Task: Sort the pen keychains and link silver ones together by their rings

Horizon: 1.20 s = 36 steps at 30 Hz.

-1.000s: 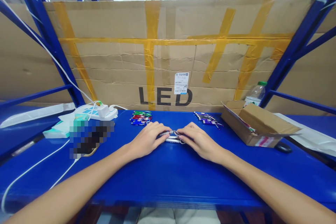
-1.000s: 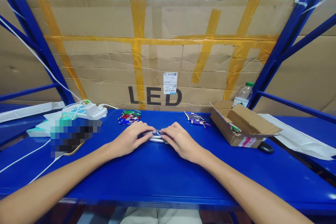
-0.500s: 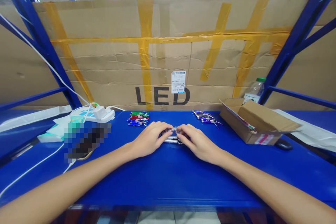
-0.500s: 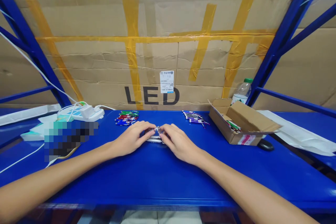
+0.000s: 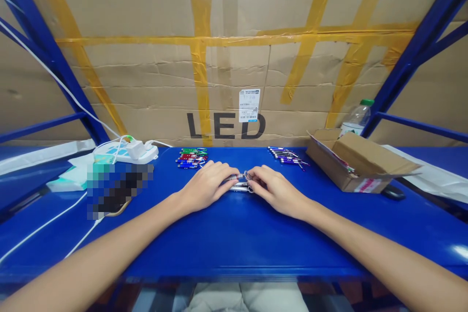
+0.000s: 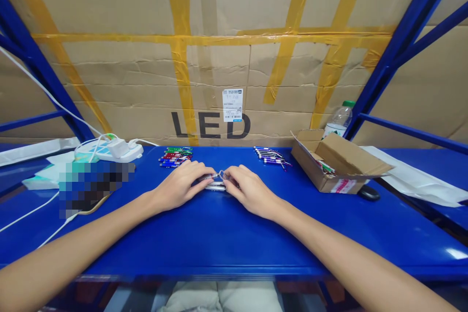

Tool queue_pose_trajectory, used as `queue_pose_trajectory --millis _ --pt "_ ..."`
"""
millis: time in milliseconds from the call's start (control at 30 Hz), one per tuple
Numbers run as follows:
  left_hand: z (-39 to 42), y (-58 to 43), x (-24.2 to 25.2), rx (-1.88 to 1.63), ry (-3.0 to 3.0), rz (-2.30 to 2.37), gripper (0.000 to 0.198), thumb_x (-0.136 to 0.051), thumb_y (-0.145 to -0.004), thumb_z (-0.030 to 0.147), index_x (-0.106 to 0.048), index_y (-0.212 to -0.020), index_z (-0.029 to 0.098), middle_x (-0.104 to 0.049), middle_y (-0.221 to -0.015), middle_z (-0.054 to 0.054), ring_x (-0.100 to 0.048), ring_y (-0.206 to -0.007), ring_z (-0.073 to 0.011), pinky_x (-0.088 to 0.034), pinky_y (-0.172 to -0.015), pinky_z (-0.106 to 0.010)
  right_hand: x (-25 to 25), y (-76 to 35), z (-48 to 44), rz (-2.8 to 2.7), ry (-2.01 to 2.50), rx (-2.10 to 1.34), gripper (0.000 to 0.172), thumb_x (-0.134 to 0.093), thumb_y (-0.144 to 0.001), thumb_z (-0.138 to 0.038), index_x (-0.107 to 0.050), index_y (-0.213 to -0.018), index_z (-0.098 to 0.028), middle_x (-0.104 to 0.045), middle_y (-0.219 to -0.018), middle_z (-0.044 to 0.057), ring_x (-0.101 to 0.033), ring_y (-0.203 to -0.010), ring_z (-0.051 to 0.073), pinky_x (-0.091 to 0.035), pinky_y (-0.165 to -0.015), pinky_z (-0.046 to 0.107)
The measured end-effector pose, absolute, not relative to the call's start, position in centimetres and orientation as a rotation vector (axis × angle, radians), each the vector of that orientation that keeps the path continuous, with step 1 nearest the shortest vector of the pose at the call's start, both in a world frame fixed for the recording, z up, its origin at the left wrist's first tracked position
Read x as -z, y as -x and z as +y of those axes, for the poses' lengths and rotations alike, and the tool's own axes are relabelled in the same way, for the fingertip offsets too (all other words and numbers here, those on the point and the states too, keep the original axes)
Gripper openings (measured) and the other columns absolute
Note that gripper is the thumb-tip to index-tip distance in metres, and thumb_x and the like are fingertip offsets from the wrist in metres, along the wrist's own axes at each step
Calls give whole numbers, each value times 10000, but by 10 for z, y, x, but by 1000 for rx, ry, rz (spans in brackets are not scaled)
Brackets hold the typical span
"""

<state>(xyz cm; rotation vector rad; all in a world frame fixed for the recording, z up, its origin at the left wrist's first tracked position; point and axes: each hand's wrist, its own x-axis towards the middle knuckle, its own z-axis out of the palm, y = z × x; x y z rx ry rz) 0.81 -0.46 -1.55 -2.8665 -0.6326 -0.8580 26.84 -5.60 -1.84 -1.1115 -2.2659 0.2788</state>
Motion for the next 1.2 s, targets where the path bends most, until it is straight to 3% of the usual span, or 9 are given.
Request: queue_pose_trajectory --millis 367,567,1000,1200 --pt "-8 -6 17 892 2938 -539 269 -483 -1150 363 -657 -1264 193 -735 -1128 -77 -678 -1001 -219 -502 -883 -338 16 -267 -58 -2257 1054 -288 140 -613 -1058 -248 -710 -973 -193 -695 -842 38 -604 -785 197 -444 -736 307" --pt "-8 -5 18 884 2968 -584 307 -477 -1150 402 -660 -1287 197 -730 -1097 -78 -691 -950 -206 -526 -839 -317 16 -266 -59 -2214 1095 -334 142 -662 -1012 -230 -766 -922 -194 -713 -795 26 -612 -750 187 -436 -713 299" --pt "-11 -7 16 964 2894 -652 236 -504 -1142 334 -690 -1224 214 -781 -1100 -48 -728 -935 -191 -503 -821 -311 18 -263 -57 -2161 1114 -370 256 -639 -997 -239 -703 -752 -206 -663 -725 5 -571 -724 175 -392 -695 299" --pt "-15 -8 14 967 2893 -667 241 -511 -1139 340 -696 -1215 204 -796 -1130 -58 -733 -947 -202 -497 -831 -326 15 -264 -56 -2114 1130 -421 269 -623 -1004 -329 -733 -788 -212 -683 -757 18 -585 -736 188 -411 -702 308"
